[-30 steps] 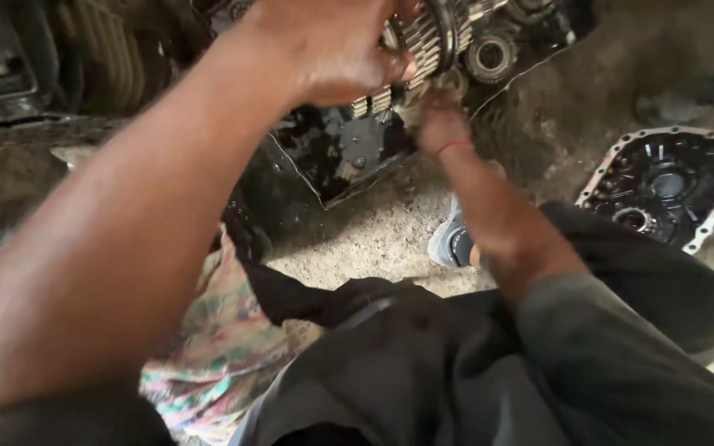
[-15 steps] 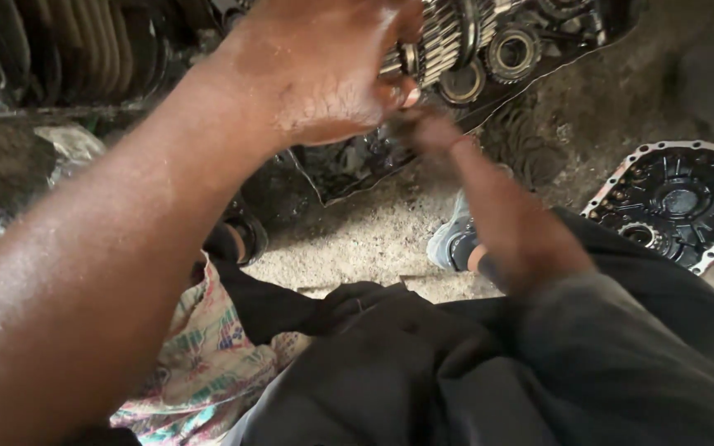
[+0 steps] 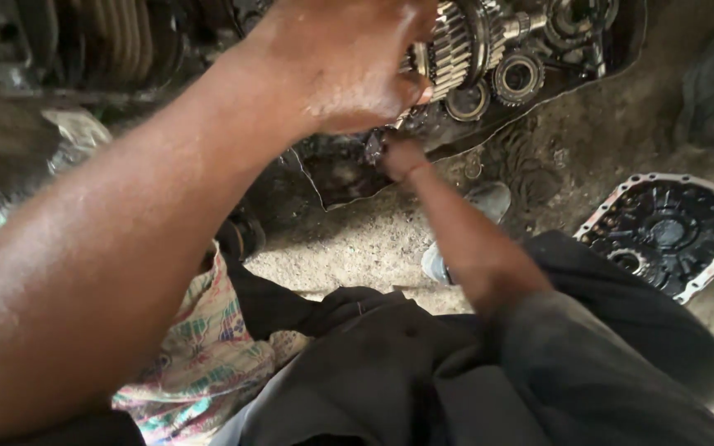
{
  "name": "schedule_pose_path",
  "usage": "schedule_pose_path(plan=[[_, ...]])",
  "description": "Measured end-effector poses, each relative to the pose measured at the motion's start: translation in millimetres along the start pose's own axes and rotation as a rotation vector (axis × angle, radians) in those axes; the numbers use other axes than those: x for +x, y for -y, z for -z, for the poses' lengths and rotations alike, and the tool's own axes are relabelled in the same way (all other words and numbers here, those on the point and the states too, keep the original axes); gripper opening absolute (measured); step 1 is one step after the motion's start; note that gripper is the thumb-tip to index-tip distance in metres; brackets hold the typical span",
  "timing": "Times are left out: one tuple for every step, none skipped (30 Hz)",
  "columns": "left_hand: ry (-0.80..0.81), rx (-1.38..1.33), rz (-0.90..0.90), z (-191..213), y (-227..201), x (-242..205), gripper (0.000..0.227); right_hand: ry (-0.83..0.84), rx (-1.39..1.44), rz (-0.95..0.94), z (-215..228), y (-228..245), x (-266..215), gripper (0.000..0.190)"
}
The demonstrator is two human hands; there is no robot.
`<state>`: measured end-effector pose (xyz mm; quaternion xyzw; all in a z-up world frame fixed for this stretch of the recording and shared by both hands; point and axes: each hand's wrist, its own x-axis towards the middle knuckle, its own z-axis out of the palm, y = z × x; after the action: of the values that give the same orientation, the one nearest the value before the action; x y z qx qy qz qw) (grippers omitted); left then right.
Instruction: Cleaning and inspecting gears and shafts from a disassembled gearbox using fluid.
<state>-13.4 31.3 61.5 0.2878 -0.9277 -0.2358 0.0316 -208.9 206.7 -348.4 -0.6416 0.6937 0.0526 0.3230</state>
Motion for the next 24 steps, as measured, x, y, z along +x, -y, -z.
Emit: schedule_pose_path(plan=[[0.002,-0.001,0.014,0,1,-2,0.045,0.087,0.237,-0.028,10,-6,0,0.027],[-0.008,-0.005,0.029,1,-1,0,0.045,0.094,0.224,-0.016,43,37,-29,0.027],[0.012,-0.053,0.081,1,-2,1,0.044,0.158,0.47,-0.009,95,62,-47,0.026],[0.032,-0.102,0.131,1,-3,1,0.042,0.224,0.716,-0.007,164,69,-57,0.025],[0.024,-0.106,0.152,-3,0,4,0.042,0.24,0.704,0.005,170,60,-55,0.025],[0.016,-0.127,0.146,-7,2,8,0.036,0.078,0.715,0.033,176,51,-53,0.02],[0.006,-0.145,0.134,-11,5,13,0.03,-0.09,0.726,0.06,184,41,-50,0.019],[-0.003,-0.148,0.148,-11,5,12,0.03,-0.079,0.717,0.072,185,38,-45,0.019],[-0.038,-0.118,0.104,-11,5,12,0.028,-0.205,0.407,0.127,187,33,-41,0.023],[-0.072,-0.087,0.06,-12,5,14,0.027,-0.327,0.096,0.182,190,28,-37,0.027],[-0.08,-0.085,0.066,-7,4,13,0.027,-0.328,0.091,0.191,165,12,-7,0.027],[-0.122,-0.057,0.038,-2,2,12,0.028,-0.474,-0.244,0.303,140,-5,24,0.032],[-0.16,-0.031,0.012,2,0,12,0.028,-0.617,-0.579,0.409,114,-21,54,0.038],[-0.166,-0.03,0.019,9,-5,8,0.028,-0.617,-0.581,0.418,108,-24,64,0.038],[-0.16,-0.076,0.056,16,-9,4,0.031,-0.696,-0.661,0.433,100,-24,78,0.042],[-0.155,-0.123,0.093,23,-12,0,0.035,-0.778,-0.738,0.445,91,-24,91,0.046],[-0.146,-0.128,0.104,22,-11,-2,0.035,-0.766,-0.73,0.451,83,-21,91,0.046],[-0.109,-0.196,0.154,20,-10,-5,0.039,-0.725,-0.676,0.432,75,-18,89,0.044],[-0.078,-0.266,0.193,19,-14,-6,0.044,-0.687,-0.633,0.404,72,-21,83,0.043],[-0.074,-0.274,0.193,17,-16,-7,0.044,-0.678,-0.635,0.402,71,-24,76,0.043],[-0.052,-0.273,0.199,19,-14,-6,0.041,-0.66,-0.59,0.376,74,-23,81,0.041],[-0.03,-0.272,0.205,23,-11,-5,0.037,-0.642,-0.545,0.35,79,-20,86,0.039],[-0.031,-0.273,0.204,24,-9,-5,0.037,-0.642,-0.548,0.349,81,-20,85,0.039],[-0.005,-0.282,0.212,24,-6,-5,0.034,-0.613,-0.505,0.322,82,-20,84,0.038]])
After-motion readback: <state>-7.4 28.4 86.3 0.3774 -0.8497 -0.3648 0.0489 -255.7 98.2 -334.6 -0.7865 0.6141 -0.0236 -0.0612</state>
